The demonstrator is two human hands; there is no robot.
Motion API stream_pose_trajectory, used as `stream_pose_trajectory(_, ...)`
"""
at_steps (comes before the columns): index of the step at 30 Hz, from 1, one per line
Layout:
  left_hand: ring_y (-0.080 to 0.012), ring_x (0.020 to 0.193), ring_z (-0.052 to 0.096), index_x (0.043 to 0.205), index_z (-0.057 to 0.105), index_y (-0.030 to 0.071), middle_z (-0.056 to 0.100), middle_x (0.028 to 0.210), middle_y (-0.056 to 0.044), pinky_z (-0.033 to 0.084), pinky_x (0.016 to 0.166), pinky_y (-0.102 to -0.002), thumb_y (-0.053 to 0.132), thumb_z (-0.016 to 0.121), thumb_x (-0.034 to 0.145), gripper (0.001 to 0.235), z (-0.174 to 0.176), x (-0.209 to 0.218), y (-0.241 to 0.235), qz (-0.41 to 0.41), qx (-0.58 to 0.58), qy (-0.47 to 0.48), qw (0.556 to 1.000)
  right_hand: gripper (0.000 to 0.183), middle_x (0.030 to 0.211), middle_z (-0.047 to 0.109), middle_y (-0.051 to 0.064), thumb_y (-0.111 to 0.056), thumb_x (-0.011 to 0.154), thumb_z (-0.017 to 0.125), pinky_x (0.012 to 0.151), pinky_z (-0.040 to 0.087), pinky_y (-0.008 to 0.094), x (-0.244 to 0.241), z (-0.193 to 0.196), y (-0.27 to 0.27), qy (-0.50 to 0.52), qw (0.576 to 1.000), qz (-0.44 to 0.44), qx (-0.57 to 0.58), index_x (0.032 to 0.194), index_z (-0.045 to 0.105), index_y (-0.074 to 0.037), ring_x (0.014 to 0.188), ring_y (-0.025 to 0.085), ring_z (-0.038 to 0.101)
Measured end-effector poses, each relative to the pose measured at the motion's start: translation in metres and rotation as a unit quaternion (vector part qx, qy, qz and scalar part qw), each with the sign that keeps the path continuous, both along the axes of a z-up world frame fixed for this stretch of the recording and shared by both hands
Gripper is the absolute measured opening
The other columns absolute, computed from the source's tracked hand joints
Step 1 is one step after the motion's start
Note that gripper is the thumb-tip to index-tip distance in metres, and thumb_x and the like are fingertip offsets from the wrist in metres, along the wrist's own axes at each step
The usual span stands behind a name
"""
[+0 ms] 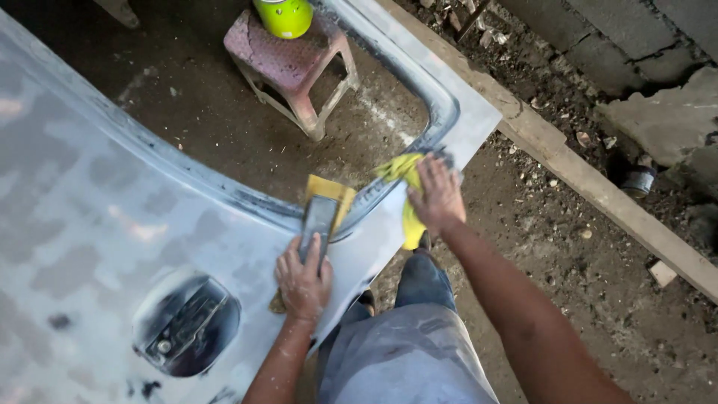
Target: The person scrubs a large, flat metal car part with a yellow sponge and a yellow cloth, repeatedly rinsing the sponge in a white bucket of water. The person wipes the surface and edges of the part, occasionally dipping the sponge into the bucket to clean it before resuming scrubbing.
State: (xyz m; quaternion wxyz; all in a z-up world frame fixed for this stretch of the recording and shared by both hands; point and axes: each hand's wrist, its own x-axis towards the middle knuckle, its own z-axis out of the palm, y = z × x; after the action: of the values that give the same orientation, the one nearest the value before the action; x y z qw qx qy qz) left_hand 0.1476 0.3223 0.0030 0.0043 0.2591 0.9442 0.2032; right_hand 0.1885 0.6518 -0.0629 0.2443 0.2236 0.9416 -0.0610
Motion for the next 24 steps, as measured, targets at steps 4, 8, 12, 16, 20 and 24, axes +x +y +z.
stream_pose_trajectory(4, -0.0398, 0.113, 0.053, 0.139, 0.064, 0.019, 0.054, 0.139, -0.019, 0.042, 0.094, -0.056, 0.026, 0.070, 0.083, 0.057, -0.003, 0.007, 0.036, -0.039, -0.016, -0.018, 0.999, 0.075, 0.173, -0.009, 0.009, -0.061, 0.104, 0.019, 0.125, -0.005, 0.048, -0.021, -0.017, 0.071, 0.014, 0.995, -0.087, -0.043, 0.164, -0.002, -0.021, 0.158, 0.028, -0.002)
stream_pose_trajectory(8, -0.0397, 0.116, 0.053, 0.138, 0.063, 0.018, 0.054, 0.141, -0.019, 0.043, 0.095, -0.056, 0.027, 0.069, 0.084, 0.055, 0.002, 0.007, 0.075, -0.059, -0.006, -0.035, 0.998, 0.076, 0.174, -0.004, 0.009, -0.059, 0.104, 0.024, 0.127, -0.003, 0.048, -0.049, -0.026, 0.135, 0.076, 0.984, -0.142, -0.079, 0.165, 0.001, -0.020, 0.160, 0.028, 0.001)
stream_pose_trajectory(12, -0.0406, 0.116, 0.054, 0.138, 0.063, 0.018, 0.055, 0.140, -0.019, 0.044, 0.095, -0.055, 0.025, 0.070, 0.084, 0.055, -0.005, 0.008, 0.101, -0.012, -0.012, -0.025, 1.000, 0.080, 0.175, 0.004, 0.009, -0.058, 0.103, 0.029, 0.129, 0.002, 0.049, -0.067, -0.044, 0.178, 0.122, 0.975, -0.166, -0.085, 0.167, 0.006, -0.017, 0.161, 0.030, 0.005)
stream_pose_trajectory(16, -0.0411, 0.113, 0.054, 0.139, 0.063, 0.018, 0.055, 0.140, -0.020, 0.044, 0.094, -0.055, 0.022, 0.071, 0.081, 0.059, -0.006, 0.010, 0.113, 0.056, -0.039, -0.046, 0.997, 0.079, 0.172, 0.001, 0.011, -0.061, 0.104, 0.025, 0.127, 0.001, 0.049, -0.089, -0.046, 0.196, 0.085, 0.976, -0.171, -0.108, 0.165, 0.002, -0.016, 0.159, 0.031, 0.003)
stream_pose_trajectory(20, -0.0399, 0.116, 0.055, 0.138, 0.064, 0.019, 0.056, 0.139, -0.018, 0.045, 0.095, -0.055, 0.022, 0.071, 0.083, 0.056, -0.002, 0.017, 0.120, 0.124, -0.026, -0.015, 0.992, 0.082, 0.172, 0.004, 0.018, -0.059, 0.103, 0.028, 0.126, 0.004, 0.052, -0.075, -0.042, 0.175, 0.138, 0.975, -0.149, -0.093, 0.165, 0.008, -0.010, 0.157, 0.036, 0.004)
stream_pose_trajectory(24, -0.0392, 0.115, 0.055, 0.136, 0.066, 0.020, 0.057, 0.138, -0.017, 0.045, 0.094, -0.055, 0.022, 0.073, 0.079, 0.057, -0.002, 0.020, 0.118, 0.165, -0.043, -0.018, 0.985, 0.084, 0.172, 0.002, 0.022, -0.060, 0.102, 0.032, 0.126, 0.001, 0.057, -0.031, -0.010, 0.102, 0.096, 0.990, -0.049, -0.089, 0.162, 0.013, -0.004, 0.158, 0.040, 0.000)
